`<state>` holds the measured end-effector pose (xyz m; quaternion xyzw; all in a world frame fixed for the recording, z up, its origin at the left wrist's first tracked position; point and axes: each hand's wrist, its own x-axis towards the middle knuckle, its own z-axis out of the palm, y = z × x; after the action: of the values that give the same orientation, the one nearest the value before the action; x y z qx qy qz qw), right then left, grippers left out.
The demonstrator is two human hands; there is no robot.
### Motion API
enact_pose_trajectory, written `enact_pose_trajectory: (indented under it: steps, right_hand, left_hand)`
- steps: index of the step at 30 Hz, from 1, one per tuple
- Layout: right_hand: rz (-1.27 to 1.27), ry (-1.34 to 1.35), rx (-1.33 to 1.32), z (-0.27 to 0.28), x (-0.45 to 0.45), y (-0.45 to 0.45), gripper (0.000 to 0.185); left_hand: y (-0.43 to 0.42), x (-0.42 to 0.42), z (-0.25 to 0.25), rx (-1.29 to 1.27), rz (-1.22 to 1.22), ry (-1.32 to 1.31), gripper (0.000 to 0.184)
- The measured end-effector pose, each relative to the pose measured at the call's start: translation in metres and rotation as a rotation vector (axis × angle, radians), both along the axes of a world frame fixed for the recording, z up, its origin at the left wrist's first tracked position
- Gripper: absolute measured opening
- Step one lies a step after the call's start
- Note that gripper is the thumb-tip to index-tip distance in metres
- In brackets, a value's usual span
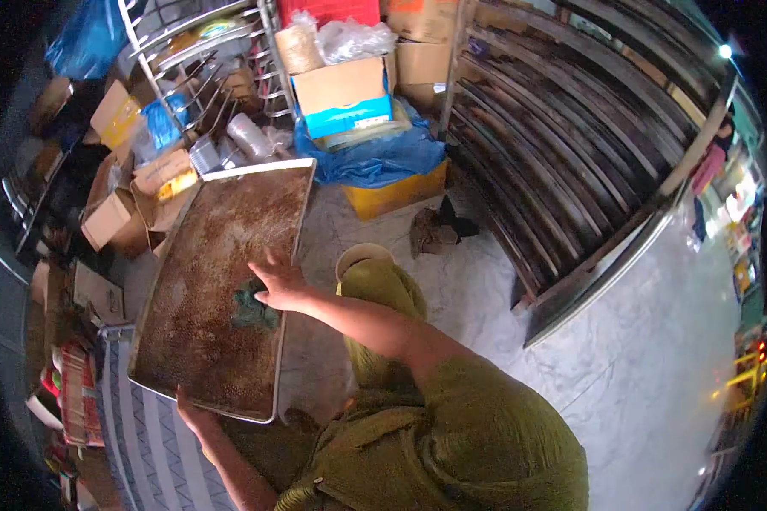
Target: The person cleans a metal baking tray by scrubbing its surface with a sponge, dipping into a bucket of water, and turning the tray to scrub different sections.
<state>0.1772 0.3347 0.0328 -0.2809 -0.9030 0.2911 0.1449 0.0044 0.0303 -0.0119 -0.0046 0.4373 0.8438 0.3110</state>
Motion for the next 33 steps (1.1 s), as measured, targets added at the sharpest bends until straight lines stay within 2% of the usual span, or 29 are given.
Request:
enact_pose_trajectory:
  steps: [1,2,4,7,8,10,12,15,17,20,23,26,30,31,32,33]
  right_hand:
    - [-0.106,-0.091,0.049,0.003,0.006,0.001,0.071]
    - [-0.113,-0.066,0.042,-0.01,0.003,0.007,0.071]
    - [-0.124,-0.143,-0.109,-0.036,-0.006,0.022,0.07]
    - [-0.048,-0.204,-0.274,0.002,0.022,0.017,0.07]
    - [-0.039,-0.187,-0.279,0.004,0.025,0.015,0.07]
    - [-0.21,-0.059,-0.248,0.007,0.028,0.01,0.069]
    - [-0.171,0.013,-0.303,0.011,0.03,0.015,0.071]
    - [-0.102,0.087,-0.444,-0.02,0.008,0.032,0.073]
    - [-0.101,0.107,-0.464,-0.004,0.019,0.027,0.072]
    - [-0.18,0.111,-0.471,0.001,0.016,0.022,0.071]
    - [-0.158,0.251,-0.418,-0.01,0.011,0.023,0.065]
    - [-0.207,0.255,-0.432,-0.011,0.003,0.022,0.063]
    - [-0.173,0.329,-0.487,-0.011,0.005,0.02,0.059]
    - [-0.144,0.305,-0.49,-0.003,0.007,0.019,0.052]
    - [-0.08,0.365,-0.46,-0.028,-0.007,0.027,0.043]
    - [-0.054,0.609,-0.655,-0.007,0.004,0.009,0.037]
  left_hand:
    - [0.0,-0.002,-0.003,-0.006,-0.011,0.023,0.038]
    - [-0.001,-0.006,-0.006,-0.046,0.009,0.063,0.037]
    - [-0.005,-0.011,-0.009,-0.088,0.028,0.133,0.037]
    - [-0.005,-0.014,-0.009,-0.053,-0.011,0.097,0.039]
    - [0.0,-0.005,0.006,-0.059,-0.006,0.115,0.039]
    - [0.007,0.014,0.024,0.021,-0.057,0.005,0.042]
    - [0.001,0.007,0.019,-0.044,-0.07,0.052,0.045]
    - [0.005,0.012,0.025,-0.066,0.019,-0.018,0.046]
    - [0.004,0.007,0.021,-0.004,-0.049,0.062,0.047]
    - [0.003,0.002,0.028,0.049,-0.026,-0.029,0.049]
    - [0.01,0.038,0.07,-0.007,0.03,0.021,0.052]
    - [0.003,0.016,0.048,0.127,0.031,0.061,0.047]
    - [0.015,0.027,0.048,0.136,0.16,0.076,0.049]
    - [0.018,0.03,0.051,0.097,0.188,0.093,0.05]
    - [0.019,0.031,0.055,0.055,0.222,0.11,0.052]
    - [0.021,0.034,0.056,0.021,0.263,0.147,0.05]
